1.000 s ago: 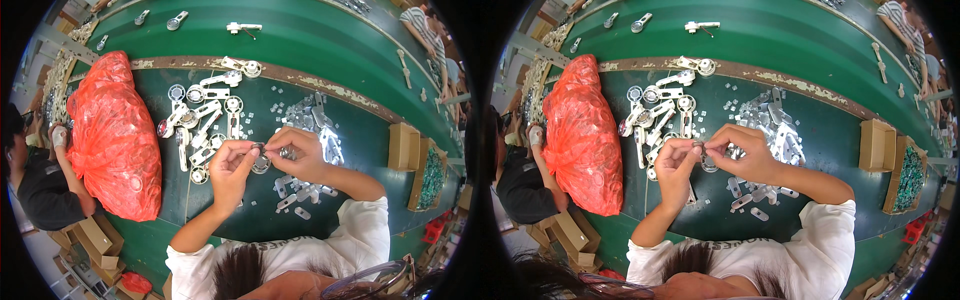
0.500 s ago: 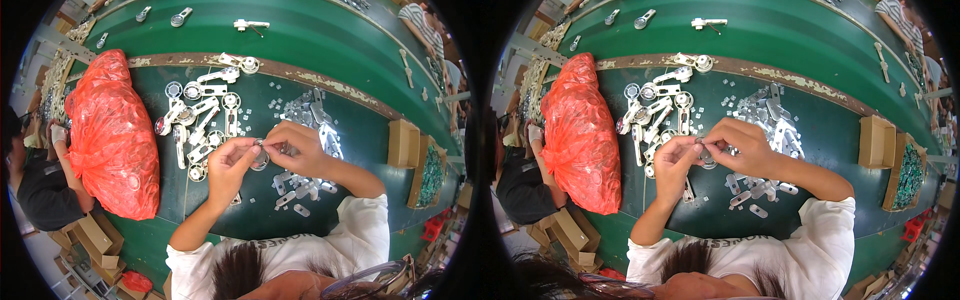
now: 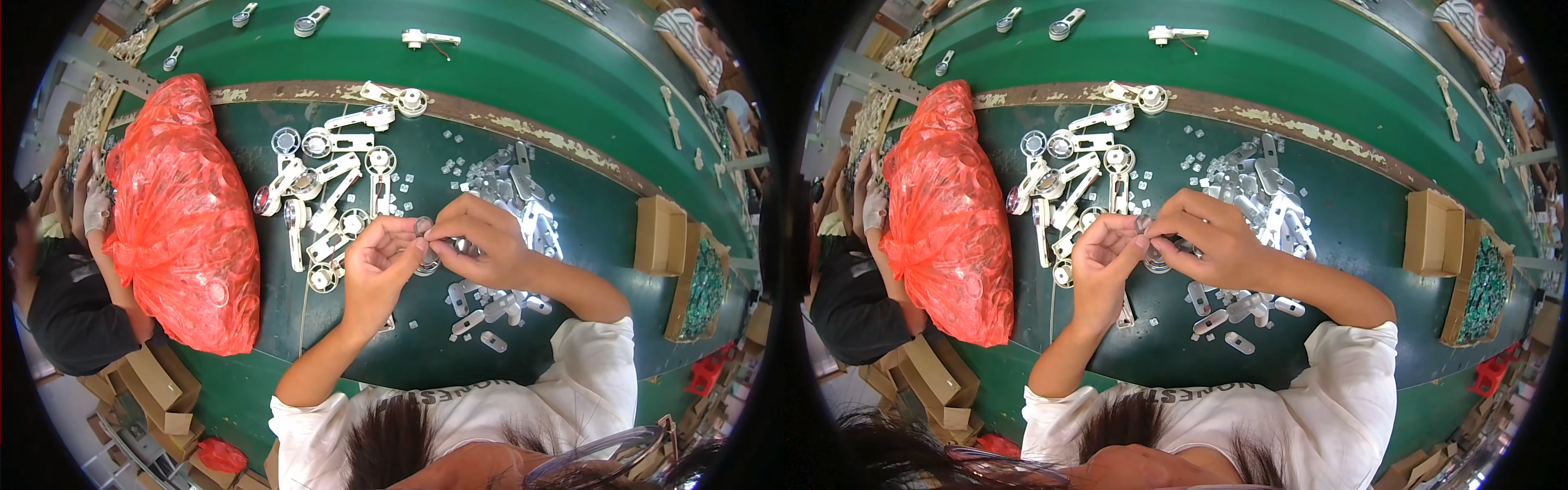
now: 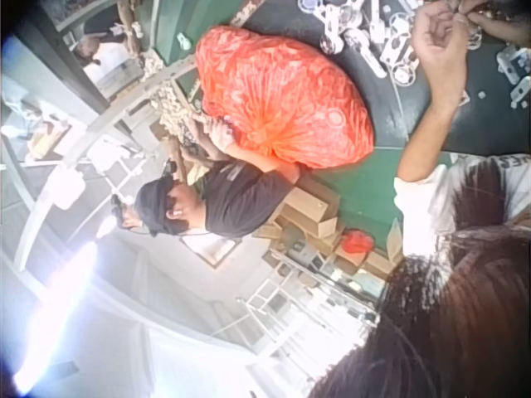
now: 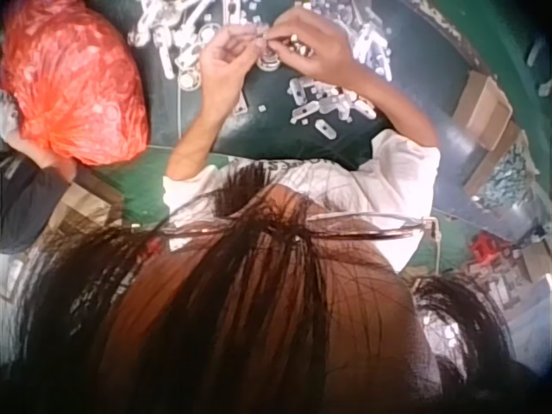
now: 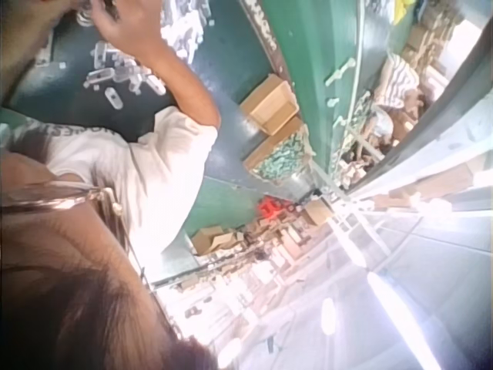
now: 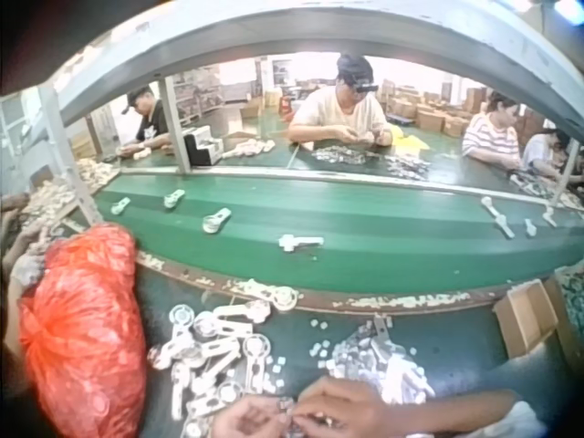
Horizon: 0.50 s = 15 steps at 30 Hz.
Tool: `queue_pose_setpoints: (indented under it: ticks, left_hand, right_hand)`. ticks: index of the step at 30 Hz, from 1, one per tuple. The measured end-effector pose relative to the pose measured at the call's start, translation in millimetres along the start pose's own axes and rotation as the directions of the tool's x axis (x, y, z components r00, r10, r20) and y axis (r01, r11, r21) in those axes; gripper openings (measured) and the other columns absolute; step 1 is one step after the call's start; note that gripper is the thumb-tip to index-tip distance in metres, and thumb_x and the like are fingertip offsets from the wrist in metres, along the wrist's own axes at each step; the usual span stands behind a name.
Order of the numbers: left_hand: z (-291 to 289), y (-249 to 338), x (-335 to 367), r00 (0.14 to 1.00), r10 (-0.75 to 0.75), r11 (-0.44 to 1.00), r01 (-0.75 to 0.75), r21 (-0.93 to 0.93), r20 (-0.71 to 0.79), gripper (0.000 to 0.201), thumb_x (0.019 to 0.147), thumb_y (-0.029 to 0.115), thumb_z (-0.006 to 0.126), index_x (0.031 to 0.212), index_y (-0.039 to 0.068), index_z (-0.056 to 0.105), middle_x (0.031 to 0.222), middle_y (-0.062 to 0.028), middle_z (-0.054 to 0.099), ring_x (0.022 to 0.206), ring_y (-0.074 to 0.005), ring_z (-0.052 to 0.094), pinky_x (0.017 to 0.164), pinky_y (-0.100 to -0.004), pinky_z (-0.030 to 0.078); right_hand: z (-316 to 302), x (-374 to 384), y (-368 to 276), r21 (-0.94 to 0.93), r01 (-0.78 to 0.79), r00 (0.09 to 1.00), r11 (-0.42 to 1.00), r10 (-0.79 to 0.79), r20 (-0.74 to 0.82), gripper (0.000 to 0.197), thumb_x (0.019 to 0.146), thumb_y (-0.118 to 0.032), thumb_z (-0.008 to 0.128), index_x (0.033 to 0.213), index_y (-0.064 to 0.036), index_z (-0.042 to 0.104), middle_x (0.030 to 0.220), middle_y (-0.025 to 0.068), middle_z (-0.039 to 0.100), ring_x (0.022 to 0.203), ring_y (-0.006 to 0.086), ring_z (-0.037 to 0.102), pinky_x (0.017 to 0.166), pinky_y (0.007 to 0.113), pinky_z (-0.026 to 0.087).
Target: The person assembles components by hand on a conveyor table, inserting small square nuts into metal plates and attaching the parts to plastic arm assemblies.
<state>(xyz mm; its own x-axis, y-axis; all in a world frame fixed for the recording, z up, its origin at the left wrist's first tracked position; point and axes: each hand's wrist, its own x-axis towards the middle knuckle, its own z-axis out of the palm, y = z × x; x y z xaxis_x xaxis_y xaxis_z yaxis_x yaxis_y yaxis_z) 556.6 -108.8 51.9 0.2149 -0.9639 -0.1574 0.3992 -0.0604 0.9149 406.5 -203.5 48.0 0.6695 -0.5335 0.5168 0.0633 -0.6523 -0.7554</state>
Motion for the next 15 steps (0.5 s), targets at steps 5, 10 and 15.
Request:
queue_pose_setpoints:
  ticks: [5,10,15]
  left_hand:
    - [-3.1,-1.8,-1.2,0.999,-0.033,0.998,0.033,-0.045,0.001,0.012,0.088,0.001,0.057,0.099,-0.003,0.055,0.093,-0.0089,0.064,0.082,-0.0102,0.061,0.075,-0.0225,0.048]
    - [-0.4,3.8,-1.8,0.998,-0.058,0.998,0.058,0.01,-0.011,0.012,0.088,0.0,0.056,0.099,-0.003,0.054,0.092,-0.0115,0.065,0.083,-0.0119,0.062,0.076,-0.0237,0.049]
    - [4.2,7.0,-3.2,0.994,-0.106,0.994,0.106,0.036,0.003,0.012,0.088,0.0,0.054,0.099,-0.003,0.054,0.091,-0.0124,0.065,0.085,-0.0144,0.064,0.077,-0.025,0.05]
  right_hand:
    - [-4.2,4.9,-3.1,0.035,-0.076,0.997,0.997,0.076,0.003,0.02,0.072,0.005,0.067,0.09,-0.002,0.063,0.079,0.0093,0.058,0.065,0.0174,0.056,0.055,0.027,0.043]
    - [-39.5,29.4,20.4,-0.021,-0.228,0.922,0.973,0.209,-0.325,0.019,0.081,-0.003,0.061,0.099,-0.0027,0.06,0.079,0.0058,0.053,0.065,0.0112,0.052,0.056,0.024,0.044]
    - [-69.9,70.8,75.4,-0.576,-0.232,0.962,0.784,0.099,-0.253,0.038,0.081,-0.007,0.059,0.118,-0.0093,0.051,0.109,0.017,0.047,0.088,0.028,0.055,0.075,0.038,0.047]
